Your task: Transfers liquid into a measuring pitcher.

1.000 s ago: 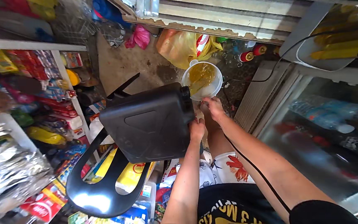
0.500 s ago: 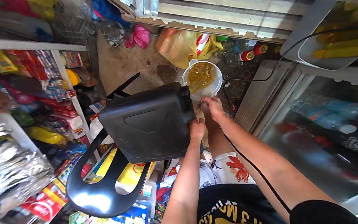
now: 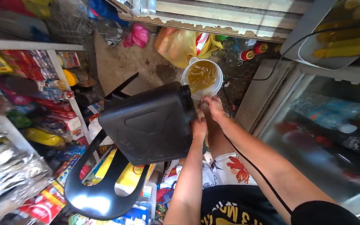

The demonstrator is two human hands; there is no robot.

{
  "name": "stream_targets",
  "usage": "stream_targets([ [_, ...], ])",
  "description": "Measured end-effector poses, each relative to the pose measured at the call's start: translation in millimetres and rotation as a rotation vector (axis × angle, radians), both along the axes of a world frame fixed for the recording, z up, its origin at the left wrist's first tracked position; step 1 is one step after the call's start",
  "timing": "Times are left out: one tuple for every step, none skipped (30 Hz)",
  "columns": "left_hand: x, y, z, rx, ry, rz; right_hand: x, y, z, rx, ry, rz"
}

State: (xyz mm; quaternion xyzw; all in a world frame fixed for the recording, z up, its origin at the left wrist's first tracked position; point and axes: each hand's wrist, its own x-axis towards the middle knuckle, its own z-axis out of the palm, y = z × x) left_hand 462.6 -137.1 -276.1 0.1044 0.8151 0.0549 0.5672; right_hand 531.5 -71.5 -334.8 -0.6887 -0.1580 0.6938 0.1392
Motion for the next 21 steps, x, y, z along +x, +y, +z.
stream_targets([
  [-0.2, 0.8, 0.1, 0.002, 0.003, 0.005, -0.2, 0.5, 0.7, 0.000, -0.004, 0.005],
  [-0.3, 1.7, -0.1, 0.004, 0.009, 0.007, -0.1, 1.4, 1.0, -0.003, -0.005, 0.010],
  [-0.6, 2.0, -0.5, 0.008, 0.016, 0.007, -0.2, 1.8, 0.7, -0.004, -0.006, 0.013],
  [-0.9, 2.0, -1.1, 0.014, 0.025, 0.010, -0.4, 1.6, -0.2, -0.002, -0.006, 0.016],
  [-1.0, 1.7, -1.6, 0.017, 0.031, 0.016, -0.8, 1.1, -1.4, -0.001, -0.005, 0.017],
  [-1.0, 1.1, -2.1, 0.018, 0.034, 0.022, -1.1, 0.4, -2.4, 0.001, -0.002, 0.017],
  [-1.0, 0.8, -2.6, 0.016, 0.036, 0.027, -1.3, 0.1, -3.2, 0.003, 0.005, 0.017],
  [-1.0, 0.9, -3.1, 0.012, 0.036, 0.027, -1.4, 0.6, -3.4, 0.006, 0.008, 0.019],
  [-0.8, 0.8, -3.4, 0.012, 0.035, 0.029, -1.7, 1.0, -3.2, 0.010, 0.007, 0.022],
  [-0.8, 0.3, -3.6, 0.013, 0.036, 0.033, -2.1, 1.3, -2.8, 0.013, 0.005, 0.022],
  [-1.1, 0.1, -3.8, 0.012, 0.037, 0.036, -2.6, 1.5, -2.5, 0.015, 0.006, 0.019],
  [-1.3, 0.0, -3.9, 0.011, 0.037, 0.036, -2.6, 1.3, -2.8, 0.017, 0.010, 0.017],
  [-1.2, 0.0, -4.1, 0.010, 0.038, 0.034, -2.0, 0.8, -3.4, 0.016, 0.016, 0.018],
  [-1.0, -0.4, -4.5, 0.011, 0.039, 0.032, -1.3, 0.3, -4.1, 0.015, 0.020, 0.018],
  [-1.0, -0.5, -4.7, 0.011, 0.040, 0.031, -1.0, -0.3, -4.9, 0.015, 0.021, 0.018],
  [-1.1, -0.4, -4.7, 0.010, 0.041, 0.033, -1.2, -1.0, -5.8, 0.016, 0.018, 0.018],
  [-1.3, -0.1, -4.6, 0.006, 0.040, 0.035, -1.6, -1.3, -6.3, 0.015, 0.015, 0.016],
  [-1.7, 0.1, -4.4, 0.000, 0.036, 0.038, -1.9, -1.5, -6.0, 0.013, 0.015, 0.018],
  [-1.8, -0.1, -4.3, -0.006, 0.032, 0.041, -2.3, -1.3, -4.7, 0.008, 0.017, 0.019],
  [-1.7, -0.3, -4.3, -0.008, 0.029, 0.046, -2.6, -0.9, -3.6, 0.004, 0.018, 0.016],
  [-1.7, -0.5, -4.3, -0.008, 0.029, 0.048, -3.0, -0.8, -3.1, 0.001, 0.019, 0.013],
])
